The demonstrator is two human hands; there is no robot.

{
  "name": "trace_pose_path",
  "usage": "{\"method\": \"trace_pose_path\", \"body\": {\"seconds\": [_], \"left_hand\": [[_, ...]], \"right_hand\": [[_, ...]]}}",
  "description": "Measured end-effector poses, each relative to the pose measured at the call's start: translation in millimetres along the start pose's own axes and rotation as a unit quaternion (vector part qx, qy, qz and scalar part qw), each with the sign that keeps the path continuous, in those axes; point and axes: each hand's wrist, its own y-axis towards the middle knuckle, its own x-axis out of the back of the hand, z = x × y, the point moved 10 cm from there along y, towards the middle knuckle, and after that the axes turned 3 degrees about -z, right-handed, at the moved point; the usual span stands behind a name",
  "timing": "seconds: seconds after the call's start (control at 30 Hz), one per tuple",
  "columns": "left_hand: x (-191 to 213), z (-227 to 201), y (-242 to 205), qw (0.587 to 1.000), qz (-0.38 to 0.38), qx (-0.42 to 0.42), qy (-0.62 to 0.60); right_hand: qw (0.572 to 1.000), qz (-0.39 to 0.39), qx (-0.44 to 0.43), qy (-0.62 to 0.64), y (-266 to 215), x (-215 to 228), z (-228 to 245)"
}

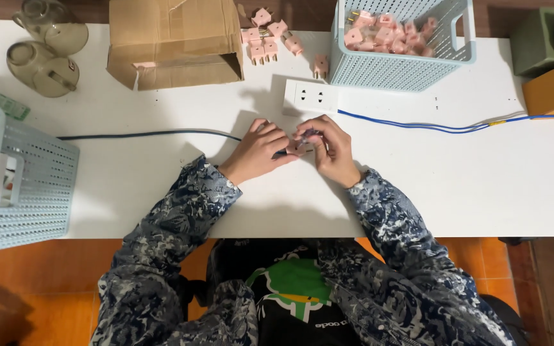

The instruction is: The person assembles a pink electrical plug by inserting exposed wire ends into the terminals and tightening the screws with a screwdriver. The person then picks up a white power strip and places it on the table.

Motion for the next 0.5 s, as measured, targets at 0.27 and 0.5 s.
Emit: {"method": "trace_pose_path", "body": {"seconds": [0.27, 0.5], "left_hand": [[13.5, -7.2, 26.5, 0.989, 0.133, 0.048, -0.033], [2.5, -0.9, 38.3, 0.968, 0.232, 0.055, -0.076]], "right_hand": [[0.998, 0.054, -0.016, 0.023, 7.1, 0.9, 1.6], [0.999, 0.036, -0.004, 0.025, 3.4, 2.8, -8.4]]}}
